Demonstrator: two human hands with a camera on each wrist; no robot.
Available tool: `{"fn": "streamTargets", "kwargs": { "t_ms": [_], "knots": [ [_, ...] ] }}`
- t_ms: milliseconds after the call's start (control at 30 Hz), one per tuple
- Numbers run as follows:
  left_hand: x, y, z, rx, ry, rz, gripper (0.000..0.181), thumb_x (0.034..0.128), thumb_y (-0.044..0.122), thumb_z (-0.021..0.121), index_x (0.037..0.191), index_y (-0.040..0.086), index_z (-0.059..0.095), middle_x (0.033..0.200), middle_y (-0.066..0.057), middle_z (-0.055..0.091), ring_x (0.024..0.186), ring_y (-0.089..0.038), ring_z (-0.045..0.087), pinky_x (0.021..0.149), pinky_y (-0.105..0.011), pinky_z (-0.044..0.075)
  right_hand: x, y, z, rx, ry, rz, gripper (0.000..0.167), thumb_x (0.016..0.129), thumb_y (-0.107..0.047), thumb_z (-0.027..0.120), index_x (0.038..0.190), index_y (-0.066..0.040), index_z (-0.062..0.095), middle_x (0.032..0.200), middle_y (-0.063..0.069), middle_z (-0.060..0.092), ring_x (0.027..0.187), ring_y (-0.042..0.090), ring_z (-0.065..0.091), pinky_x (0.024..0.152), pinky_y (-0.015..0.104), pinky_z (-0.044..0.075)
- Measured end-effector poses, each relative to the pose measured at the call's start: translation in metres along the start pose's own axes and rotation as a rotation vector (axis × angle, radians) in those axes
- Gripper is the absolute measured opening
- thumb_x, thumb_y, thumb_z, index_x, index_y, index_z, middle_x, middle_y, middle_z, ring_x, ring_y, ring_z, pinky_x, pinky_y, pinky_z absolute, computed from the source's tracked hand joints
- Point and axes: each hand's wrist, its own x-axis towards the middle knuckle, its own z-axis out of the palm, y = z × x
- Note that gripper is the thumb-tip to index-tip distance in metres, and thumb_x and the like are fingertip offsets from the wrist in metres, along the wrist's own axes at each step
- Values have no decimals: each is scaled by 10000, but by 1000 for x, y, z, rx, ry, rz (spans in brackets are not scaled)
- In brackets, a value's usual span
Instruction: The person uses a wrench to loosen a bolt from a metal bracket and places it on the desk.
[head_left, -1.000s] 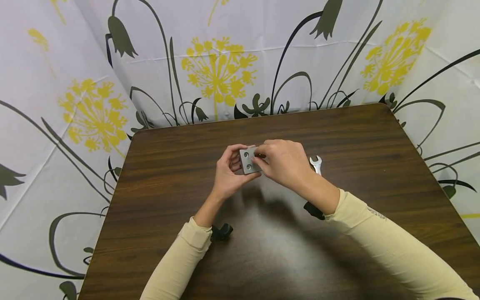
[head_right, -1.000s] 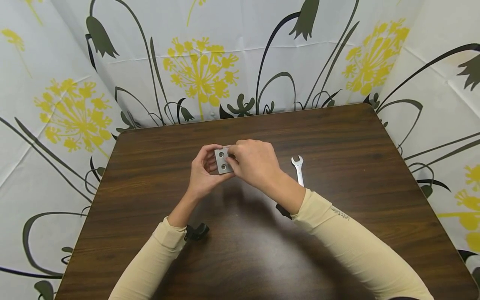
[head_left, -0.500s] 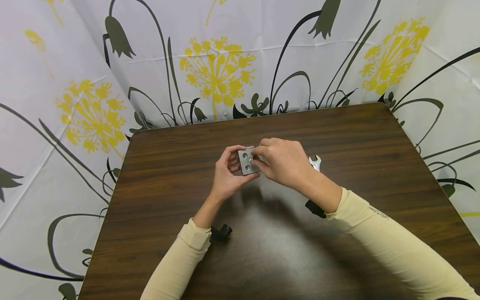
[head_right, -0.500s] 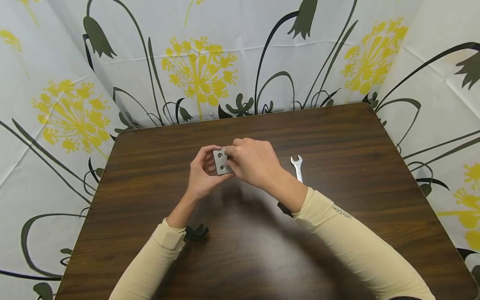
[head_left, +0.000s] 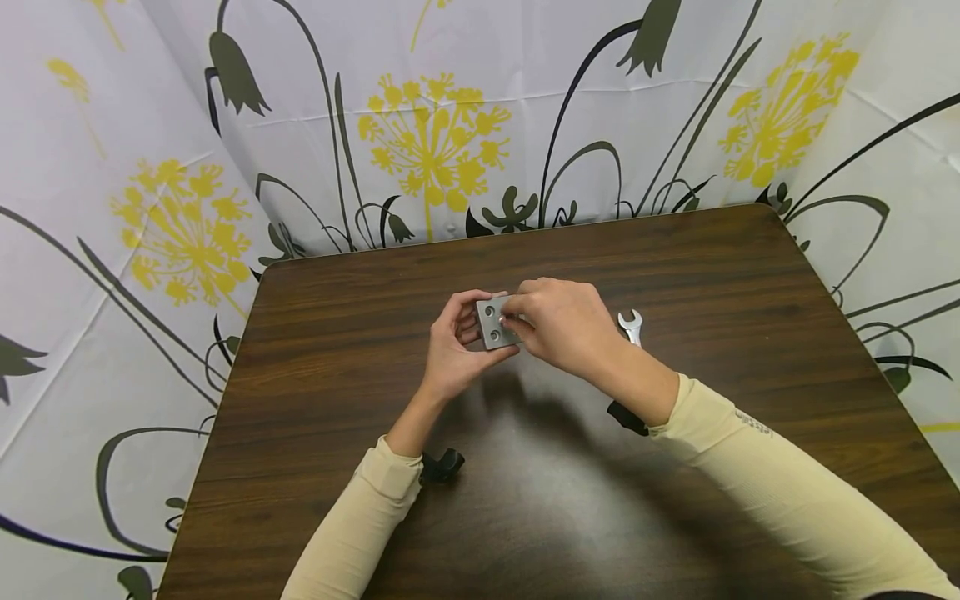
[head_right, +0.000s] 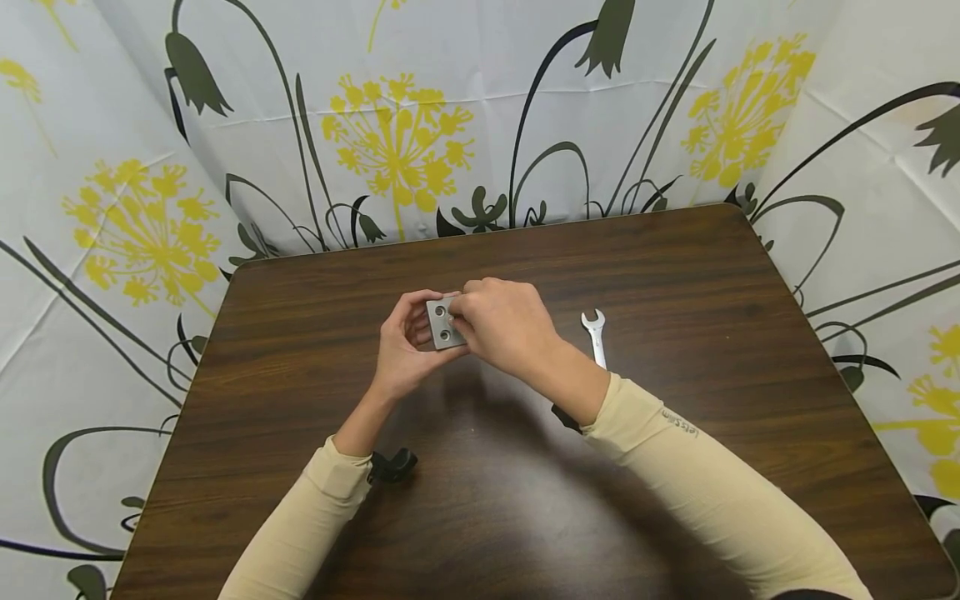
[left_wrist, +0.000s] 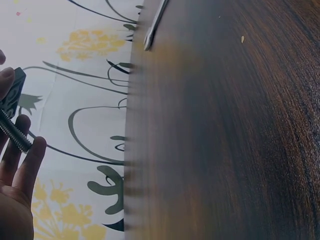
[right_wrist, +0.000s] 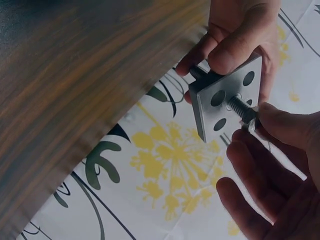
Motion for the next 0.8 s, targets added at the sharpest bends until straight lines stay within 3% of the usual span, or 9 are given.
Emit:
{"fn": "streamTargets", "kwargs": {
  "t_ms": [233, 400, 600, 800],
  "knots": [
    [0, -1, 0, -1, 2, -9, 698, 648, -178, 826, 1253, -89, 489, 1266, -199, 626, 1085, -302, 640, 828, -354, 565, -2, 3, -2, -15, 4, -63, 161, 853, -187, 779, 1013, -206, 776, 870, -33, 648, 692, 112, 588, 506, 305, 487],
    [1, -1, 1, 4, 5, -4, 696, 646, -177, 827, 1249, -92, 490, 1259, -194, 632, 1073, -308, 647, 824, -352, 566, -2, 2, -4, -23, -11, 38, 226, 866, -305, 765, 1062, -194, 768, 859, -43, 674, 652, 106, 582, 464, 310, 459],
    [0, 0, 0, 10, 5, 0, 688, 652, -174, 825, 1248, -93, 491, 1250, -209, 632, 1069, -314, 652, 840, -366, 561, 0, -1, -1, 24, 7, 173, 229, 892, -385, 717, 976, -183, 784, 784, -60, 707, 585, 107, 575, 431, 318, 428],
    [0, 1, 0, 9, 3, -1, 687, 655, -175, 823, 1249, -99, 486, 1257, -215, 626, 1079, -298, 649, 838, -368, 561, 1, -3, 3, 45, 5, 147, 162, 892, -322, 729, 976, -198, 791, 799, -50, 705, 597, 106, 568, 449, 313, 438]
  ]
}}
